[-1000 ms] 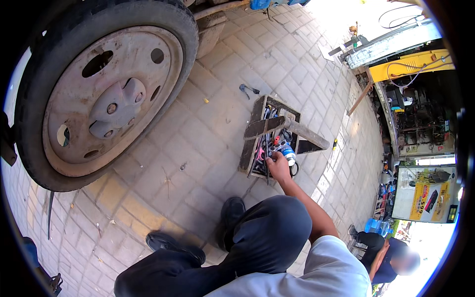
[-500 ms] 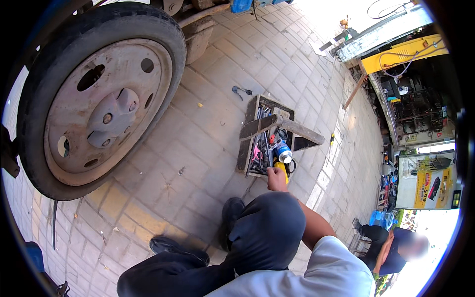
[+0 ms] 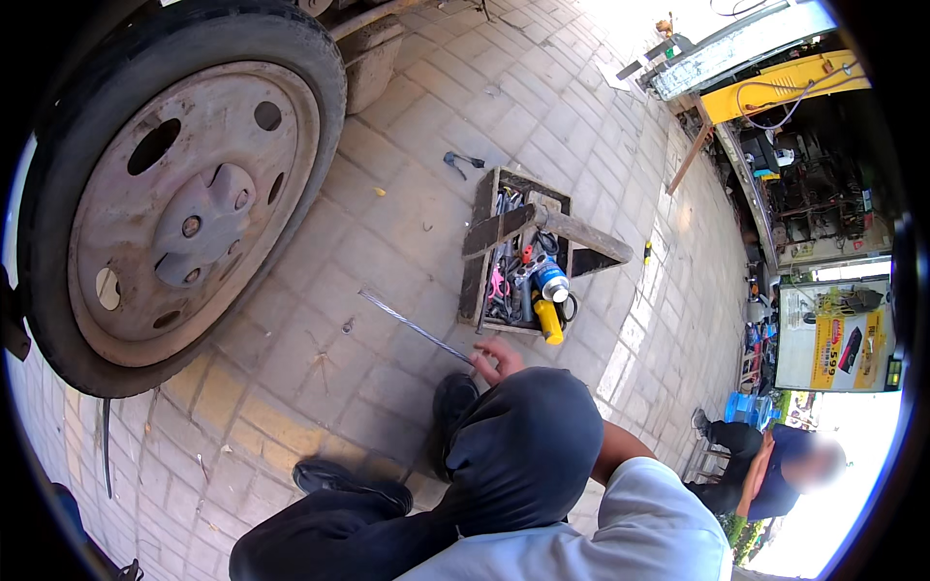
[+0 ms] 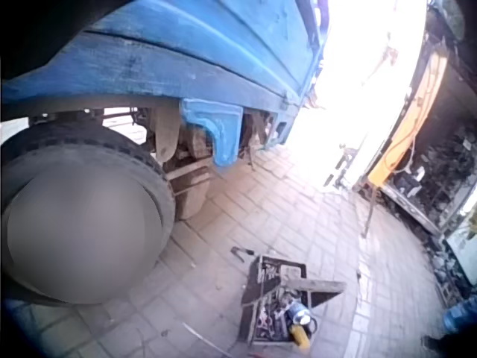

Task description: The person uses a metal bar to pry the tire bead away from the rim of a blue three-wheeled vehicle. They then remove the inner tube, connect it to an air hose, and inflate it. Finally, the person retrieves a wrench from a cluttered workbench and returns to the tire.

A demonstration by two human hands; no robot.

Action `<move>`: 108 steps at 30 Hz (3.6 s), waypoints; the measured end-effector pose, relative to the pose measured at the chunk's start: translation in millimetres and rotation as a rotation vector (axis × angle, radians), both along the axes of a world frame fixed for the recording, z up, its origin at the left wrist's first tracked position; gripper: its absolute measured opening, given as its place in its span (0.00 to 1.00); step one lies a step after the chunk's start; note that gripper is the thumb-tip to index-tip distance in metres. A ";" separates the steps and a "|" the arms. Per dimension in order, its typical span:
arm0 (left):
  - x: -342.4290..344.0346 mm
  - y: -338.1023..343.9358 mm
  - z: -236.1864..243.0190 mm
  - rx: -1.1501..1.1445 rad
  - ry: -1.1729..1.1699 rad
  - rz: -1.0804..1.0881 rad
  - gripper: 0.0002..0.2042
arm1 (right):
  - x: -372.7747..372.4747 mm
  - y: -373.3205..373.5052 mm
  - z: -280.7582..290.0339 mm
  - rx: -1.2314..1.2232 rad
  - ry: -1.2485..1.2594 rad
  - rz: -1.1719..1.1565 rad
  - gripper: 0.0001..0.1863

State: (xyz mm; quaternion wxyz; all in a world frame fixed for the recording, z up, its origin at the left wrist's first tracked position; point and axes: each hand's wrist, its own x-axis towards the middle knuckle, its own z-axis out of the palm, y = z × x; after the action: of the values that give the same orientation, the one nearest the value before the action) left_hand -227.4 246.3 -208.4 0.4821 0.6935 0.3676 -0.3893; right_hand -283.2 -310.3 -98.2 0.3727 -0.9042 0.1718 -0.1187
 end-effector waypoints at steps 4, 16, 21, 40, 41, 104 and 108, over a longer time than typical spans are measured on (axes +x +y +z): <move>-1.1 6.1 1.8 0.008 -0.006 0.013 0.14 | 72.4 -30.5 3.5 0.291 0.068 -0.375 0.16; 9.2 -1.2 2.2 0.001 -0.009 -0.002 0.14 | 77.7 -73.1 -27.5 0.249 0.244 -0.736 0.18; 15.7 4.8 5.8 0.030 -0.021 0.006 0.13 | 90.4 -68.5 -2.8 -0.219 0.111 -0.422 0.17; 58.1 -17.2 7.1 0.017 -0.034 0.015 0.13 | 147.0 -110.1 -69.4 0.515 0.122 -0.584 0.15; 56.3 -19.0 7.5 0.012 -0.033 0.013 0.13 | 148.5 -114.0 -70.0 0.330 0.034 -0.633 0.15; 265.6 -99.2 392.3 -0.481 -1.381 0.166 0.26 | 160.9 41.2 263.9 0.728 0.401 0.500 0.20; 259.5 -124.1 430.7 0.076 -1.412 -0.073 0.27 | 116.1 17.2 267.0 0.644 0.484 0.526 0.19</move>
State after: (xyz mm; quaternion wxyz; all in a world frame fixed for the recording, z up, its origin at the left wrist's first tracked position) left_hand 32.1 122.3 222.2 0.5674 0.8084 -0.0431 0.1508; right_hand -167.1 -293.1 168.8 0.6005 -0.7572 0.0470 0.2527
